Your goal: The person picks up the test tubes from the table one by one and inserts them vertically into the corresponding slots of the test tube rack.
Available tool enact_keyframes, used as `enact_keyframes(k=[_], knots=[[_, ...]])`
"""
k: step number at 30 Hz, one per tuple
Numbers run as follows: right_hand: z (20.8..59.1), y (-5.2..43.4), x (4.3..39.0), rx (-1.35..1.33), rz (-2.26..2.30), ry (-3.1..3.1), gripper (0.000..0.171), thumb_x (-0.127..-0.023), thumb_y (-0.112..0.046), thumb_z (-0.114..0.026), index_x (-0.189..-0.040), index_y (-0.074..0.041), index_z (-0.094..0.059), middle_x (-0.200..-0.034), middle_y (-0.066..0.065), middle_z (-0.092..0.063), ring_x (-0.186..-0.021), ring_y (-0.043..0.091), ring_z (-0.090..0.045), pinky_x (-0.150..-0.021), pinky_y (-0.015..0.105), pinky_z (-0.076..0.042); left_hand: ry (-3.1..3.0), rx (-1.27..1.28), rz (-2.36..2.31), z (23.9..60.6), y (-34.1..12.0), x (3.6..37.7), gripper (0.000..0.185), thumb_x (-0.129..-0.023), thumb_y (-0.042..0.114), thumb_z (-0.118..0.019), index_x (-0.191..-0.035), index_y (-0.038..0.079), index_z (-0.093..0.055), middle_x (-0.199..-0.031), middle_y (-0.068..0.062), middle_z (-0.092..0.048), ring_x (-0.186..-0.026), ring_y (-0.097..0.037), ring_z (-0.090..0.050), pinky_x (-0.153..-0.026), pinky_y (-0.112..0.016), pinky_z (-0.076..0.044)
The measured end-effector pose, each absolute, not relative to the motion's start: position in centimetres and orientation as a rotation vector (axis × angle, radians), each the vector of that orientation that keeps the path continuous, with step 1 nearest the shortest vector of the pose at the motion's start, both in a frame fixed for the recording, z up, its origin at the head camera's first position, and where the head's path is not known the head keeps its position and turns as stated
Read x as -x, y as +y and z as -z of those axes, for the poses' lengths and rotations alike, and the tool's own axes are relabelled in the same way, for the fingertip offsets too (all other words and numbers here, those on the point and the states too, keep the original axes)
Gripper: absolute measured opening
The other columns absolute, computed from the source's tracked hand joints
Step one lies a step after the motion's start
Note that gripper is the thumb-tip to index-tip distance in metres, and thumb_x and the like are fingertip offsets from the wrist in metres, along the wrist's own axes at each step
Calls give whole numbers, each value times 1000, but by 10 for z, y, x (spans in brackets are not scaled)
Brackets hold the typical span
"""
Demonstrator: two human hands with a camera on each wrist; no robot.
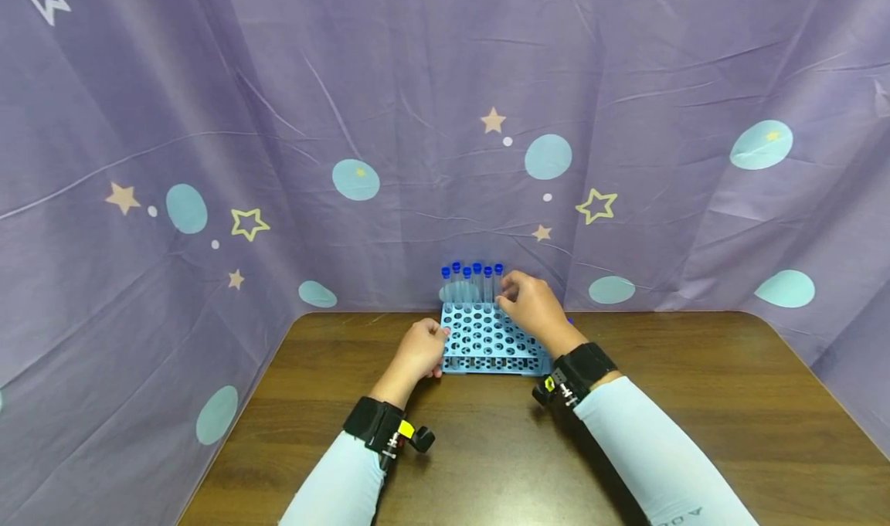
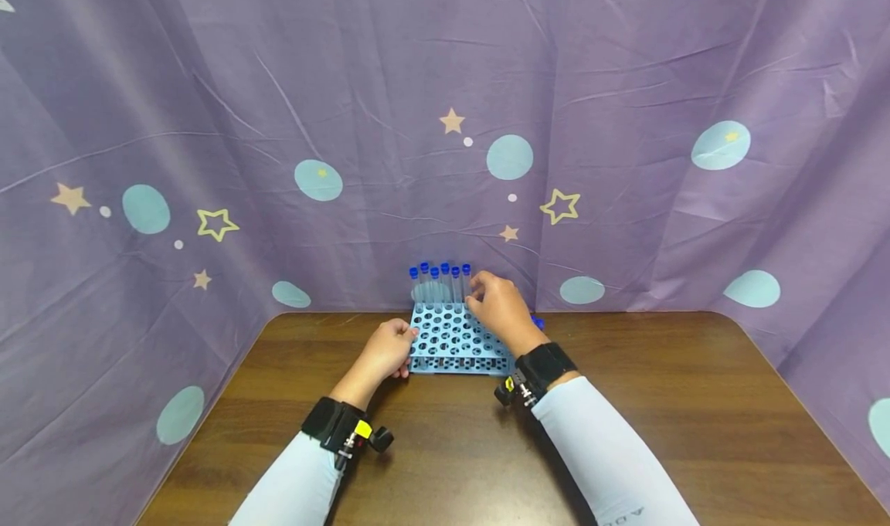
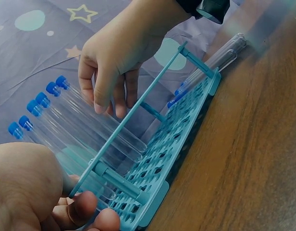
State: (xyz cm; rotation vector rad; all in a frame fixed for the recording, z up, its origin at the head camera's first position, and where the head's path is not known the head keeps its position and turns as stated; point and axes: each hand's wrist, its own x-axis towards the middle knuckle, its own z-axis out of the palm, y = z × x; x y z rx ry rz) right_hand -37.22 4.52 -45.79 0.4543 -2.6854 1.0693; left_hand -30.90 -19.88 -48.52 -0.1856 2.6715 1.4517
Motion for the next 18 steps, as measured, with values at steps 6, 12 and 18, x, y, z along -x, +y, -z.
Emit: enact_keyframes(k=[6,12,18], knots=[[457,48,371,-465,-1091,-2663,27,-103,-16,-83,-126,-4,-75,-106,10,-84,-91,25,-81,-84,45,-68,2669,185,-1455,485,-198,309,28,-120,29,-57,-114,3,-66,-65,-5,-57,-46,-19,-59,-42,-27,-48],[454,53,369,-484,-1095,-2626,25,-101,-12,-82,-123,-2,-75,-104,12,-85,-90,26,-82,-83,46,-68,2679,188,-1454,485,-198,308,26,-120,29,-57,-112,5,-65,-65,-5,-57,-46,-19,-59,-42,-27,-48],[448,64,365,-468,-1131,-2616,23,-103,-13,-81,-123,-2,-75,-103,12,-84,-88,26,-80,-78,44,-66,2679,181,-1447,486,-199,309,27,-120,30,-58,-114,5,-66,-64,-5,-58,-46,-20,-60,-42,-27,-48]])
